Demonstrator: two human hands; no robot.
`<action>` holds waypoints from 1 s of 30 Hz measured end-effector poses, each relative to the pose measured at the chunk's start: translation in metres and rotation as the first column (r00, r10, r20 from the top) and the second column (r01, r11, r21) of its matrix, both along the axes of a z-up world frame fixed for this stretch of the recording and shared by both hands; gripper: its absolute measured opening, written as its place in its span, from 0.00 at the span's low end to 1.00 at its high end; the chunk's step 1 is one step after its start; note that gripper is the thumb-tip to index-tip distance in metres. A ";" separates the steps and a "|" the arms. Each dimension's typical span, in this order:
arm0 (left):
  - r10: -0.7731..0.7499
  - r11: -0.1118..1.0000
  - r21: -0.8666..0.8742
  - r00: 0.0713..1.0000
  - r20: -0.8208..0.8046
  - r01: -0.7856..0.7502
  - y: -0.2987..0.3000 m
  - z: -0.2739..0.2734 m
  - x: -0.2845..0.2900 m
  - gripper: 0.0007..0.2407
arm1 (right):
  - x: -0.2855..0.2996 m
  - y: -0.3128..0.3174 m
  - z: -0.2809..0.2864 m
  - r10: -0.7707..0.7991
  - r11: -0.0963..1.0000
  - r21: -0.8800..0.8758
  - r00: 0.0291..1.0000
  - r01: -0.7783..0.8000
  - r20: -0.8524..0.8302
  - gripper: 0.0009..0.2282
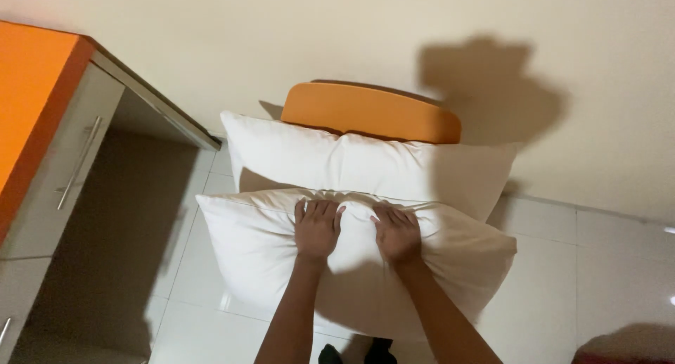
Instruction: The person makes a bed by first placing a pillow into a pillowcase and then arranging it on a chair. They repeat this process with a second pillow. Finally, they fold a white duvet on the bed.
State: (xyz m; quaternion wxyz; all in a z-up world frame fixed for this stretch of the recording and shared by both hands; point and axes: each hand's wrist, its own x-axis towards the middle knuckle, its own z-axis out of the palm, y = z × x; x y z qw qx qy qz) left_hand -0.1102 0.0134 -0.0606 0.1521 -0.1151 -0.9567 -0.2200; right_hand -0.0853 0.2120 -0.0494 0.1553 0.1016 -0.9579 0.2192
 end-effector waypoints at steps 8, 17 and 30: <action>-0.006 1.000 -0.026 1.000 -0.018 0.006 0.001 -0.008 -0.016 0.11 | -0.015 -0.005 -0.002 0.001 1.000 0.004 1.000 -0.001 -0.010 0.11; 0.016 1.000 -0.013 1.000 -0.008 -0.016 -0.003 0.015 0.011 0.11 | 0.006 -0.005 0.006 0.012 0.999 0.042 1.000 -0.013 0.008 0.11; -0.007 0.997 -0.072 1.000 0.004 0.007 -0.044 0.064 0.084 0.18 | 0.050 0.007 0.030 0.094 0.995 0.026 0.995 -0.094 0.026 0.13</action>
